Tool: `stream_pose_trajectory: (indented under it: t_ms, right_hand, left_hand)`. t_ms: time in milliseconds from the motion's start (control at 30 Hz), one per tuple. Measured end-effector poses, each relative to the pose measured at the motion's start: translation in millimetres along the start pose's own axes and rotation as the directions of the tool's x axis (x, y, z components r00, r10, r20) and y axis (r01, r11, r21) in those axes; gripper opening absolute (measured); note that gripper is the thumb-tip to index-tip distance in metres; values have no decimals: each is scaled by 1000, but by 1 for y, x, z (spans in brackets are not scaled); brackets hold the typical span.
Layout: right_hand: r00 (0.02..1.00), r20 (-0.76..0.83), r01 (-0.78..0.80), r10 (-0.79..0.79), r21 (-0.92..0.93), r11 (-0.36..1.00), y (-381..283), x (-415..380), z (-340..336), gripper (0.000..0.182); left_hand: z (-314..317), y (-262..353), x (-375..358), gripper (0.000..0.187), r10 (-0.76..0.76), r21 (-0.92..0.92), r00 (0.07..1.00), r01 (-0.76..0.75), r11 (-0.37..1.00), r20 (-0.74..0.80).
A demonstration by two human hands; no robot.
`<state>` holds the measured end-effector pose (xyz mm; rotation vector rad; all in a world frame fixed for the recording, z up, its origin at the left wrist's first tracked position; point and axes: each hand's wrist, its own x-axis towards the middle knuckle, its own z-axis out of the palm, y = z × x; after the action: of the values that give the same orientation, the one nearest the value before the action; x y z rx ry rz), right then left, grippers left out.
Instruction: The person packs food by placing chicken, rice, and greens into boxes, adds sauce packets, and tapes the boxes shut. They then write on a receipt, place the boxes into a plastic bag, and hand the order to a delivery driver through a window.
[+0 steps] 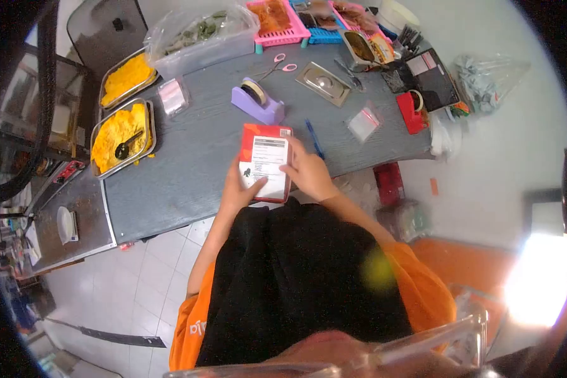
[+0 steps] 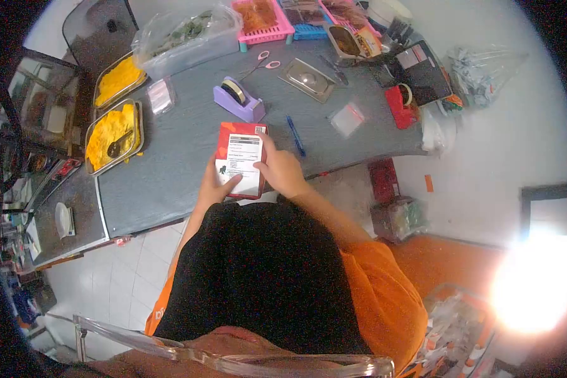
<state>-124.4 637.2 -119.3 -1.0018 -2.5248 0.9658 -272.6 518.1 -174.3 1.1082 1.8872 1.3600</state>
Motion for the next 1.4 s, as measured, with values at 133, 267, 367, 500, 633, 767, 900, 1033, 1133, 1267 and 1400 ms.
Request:
stream_pose_trajectory:
  t_ms: [133, 267, 367, 500, 633, 767, 900, 1033, 1133, 1267, 1400]
  right_hand:
    - [999, 3, -47, 54, 545, 837, 25, -14, 16, 62]
    - [991, -85, 9, 106, 819, 574, 51, -21, 49, 52]
    - [978, -184, 11, 94, 499, 867, 68, -20, 68, 43]
    - [925, -304, -69, 230, 459, 885, 58, -27, 75, 26]
    - [919, -388, 197, -78, 279, 940, 37, -37, 59, 37]
    - [952, -266, 207, -150, 201, 957, 31, -33, 34, 38]
    - [979, -71, 198, -192, 98, 975, 59, -18, -11, 41]
    - [904, -383, 241, -189, 92, 966, 144, -13, -70, 33]
    - [677, -733, -107, 62, -15, 994, 258, -35, -129, 29]
    - [247, -963, -456, 112, -13, 890, 433, -87, -215, 23]
    - [195, -888, -526, 416, 263, 809, 555, -107, -260, 24]
  left_hand:
    - [-2, 1, 2, 75, 36, 28, 999, -37, 999, 28]
    - [-3, 0, 3, 75, 65, 36, 997, -67, 997, 30]
    - [-6, 7, 2, 75, 50, 2, 996, -50, 999, 70]
    - [-5, 0, 3, 77, 38, -29, 992, -35, 999, 124]
    - [1, 17, 0, 77, -10, -19, 991, 13, 1000, 130]
    - [33, 16, -4, 76, -38, 17, 999, 37, 999, 24]
    - [73, 28, 2, 77, -81, 14, 987, 84, 996, -139]
    - [121, 21, 25, 77, -2, -50, 979, -8, 999, -206]
    - [152, 29, 43, 74, 50, 87, 964, -28, 996, -261]
    - [184, 50, 62, 71, -74, 30, 940, 90, 996, -334]
    - [208, 63, 92, 69, -56, 91, 933, 94, 991, -355]
